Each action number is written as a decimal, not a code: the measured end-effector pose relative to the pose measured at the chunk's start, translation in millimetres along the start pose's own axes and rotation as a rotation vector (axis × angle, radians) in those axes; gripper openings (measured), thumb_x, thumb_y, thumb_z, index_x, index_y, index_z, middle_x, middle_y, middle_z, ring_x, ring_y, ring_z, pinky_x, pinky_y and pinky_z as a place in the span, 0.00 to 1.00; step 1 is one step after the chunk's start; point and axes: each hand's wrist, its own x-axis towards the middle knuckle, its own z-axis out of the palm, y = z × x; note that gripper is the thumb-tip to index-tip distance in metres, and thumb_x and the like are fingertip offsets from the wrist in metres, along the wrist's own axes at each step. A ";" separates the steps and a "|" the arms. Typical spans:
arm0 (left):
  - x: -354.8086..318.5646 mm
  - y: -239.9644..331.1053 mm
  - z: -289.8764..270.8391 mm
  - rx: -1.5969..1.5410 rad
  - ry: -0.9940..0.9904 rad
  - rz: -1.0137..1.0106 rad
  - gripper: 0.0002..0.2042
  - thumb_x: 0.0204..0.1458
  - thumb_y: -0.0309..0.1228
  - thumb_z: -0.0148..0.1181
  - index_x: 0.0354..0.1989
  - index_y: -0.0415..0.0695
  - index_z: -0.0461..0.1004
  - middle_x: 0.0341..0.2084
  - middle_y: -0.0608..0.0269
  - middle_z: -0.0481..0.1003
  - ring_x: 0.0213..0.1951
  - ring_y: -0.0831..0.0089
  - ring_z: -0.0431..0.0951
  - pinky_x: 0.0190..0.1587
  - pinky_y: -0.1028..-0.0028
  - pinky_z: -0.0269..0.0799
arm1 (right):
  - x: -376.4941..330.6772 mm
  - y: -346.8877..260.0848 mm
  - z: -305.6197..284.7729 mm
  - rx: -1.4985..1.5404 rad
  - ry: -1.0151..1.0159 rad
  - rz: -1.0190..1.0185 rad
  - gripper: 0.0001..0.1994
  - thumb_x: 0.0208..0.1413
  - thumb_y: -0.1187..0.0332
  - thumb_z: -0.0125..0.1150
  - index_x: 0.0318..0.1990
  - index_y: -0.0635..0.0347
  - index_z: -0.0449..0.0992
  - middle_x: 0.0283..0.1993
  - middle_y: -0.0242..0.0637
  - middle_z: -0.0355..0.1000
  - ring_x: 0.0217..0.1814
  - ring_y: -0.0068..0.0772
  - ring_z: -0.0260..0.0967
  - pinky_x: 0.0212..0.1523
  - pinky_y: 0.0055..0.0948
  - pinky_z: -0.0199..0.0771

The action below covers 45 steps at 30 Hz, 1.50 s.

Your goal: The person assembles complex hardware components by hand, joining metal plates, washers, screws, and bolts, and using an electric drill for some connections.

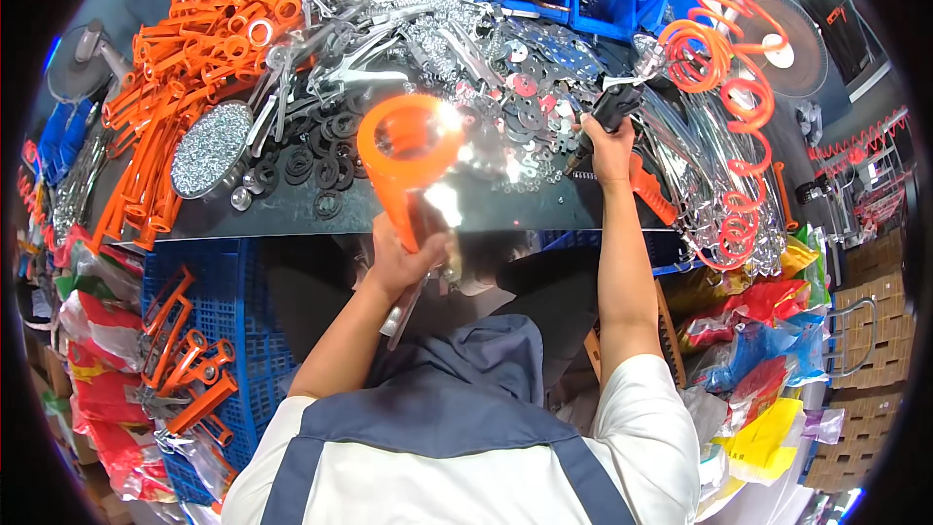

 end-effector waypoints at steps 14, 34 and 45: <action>1.9 1.0 9.5 -0.085 0.076 -0.031 0.18 0.43 0.41 0.67 0.29 0.38 0.69 0.18 0.66 0.71 0.20 0.78 0.70 0.24 0.78 0.66 | -5.5 -32.1 13.4 -0.034 0.079 -0.018 0.11 0.43 0.83 0.58 0.35 0.62 0.68 0.31 0.32 0.69 0.28 0.22 0.68 0.31 0.24 0.71; 12.7 -8.3 -3.3 0.097 -0.107 0.030 0.13 0.39 0.29 0.66 0.33 0.40 0.71 0.24 0.65 0.72 0.26 0.78 0.72 0.31 0.74 0.70 | -4.7 -296.7 107.0 0.633 -0.323 -0.342 0.09 0.48 0.80 0.54 0.38 0.70 0.68 0.33 0.45 0.70 0.30 0.31 0.68 0.32 0.34 0.72; 9.7 -8.2 -2.5 -0.037 -0.141 -0.113 0.09 0.40 0.22 0.63 0.29 0.40 0.69 0.19 0.67 0.72 0.21 0.79 0.72 0.24 0.76 0.68 | -45.1 -297.5 162.0 0.176 -0.470 -0.294 0.11 0.46 0.81 0.55 0.39 0.69 0.67 0.30 0.40 0.70 0.25 0.28 0.71 0.26 0.27 0.72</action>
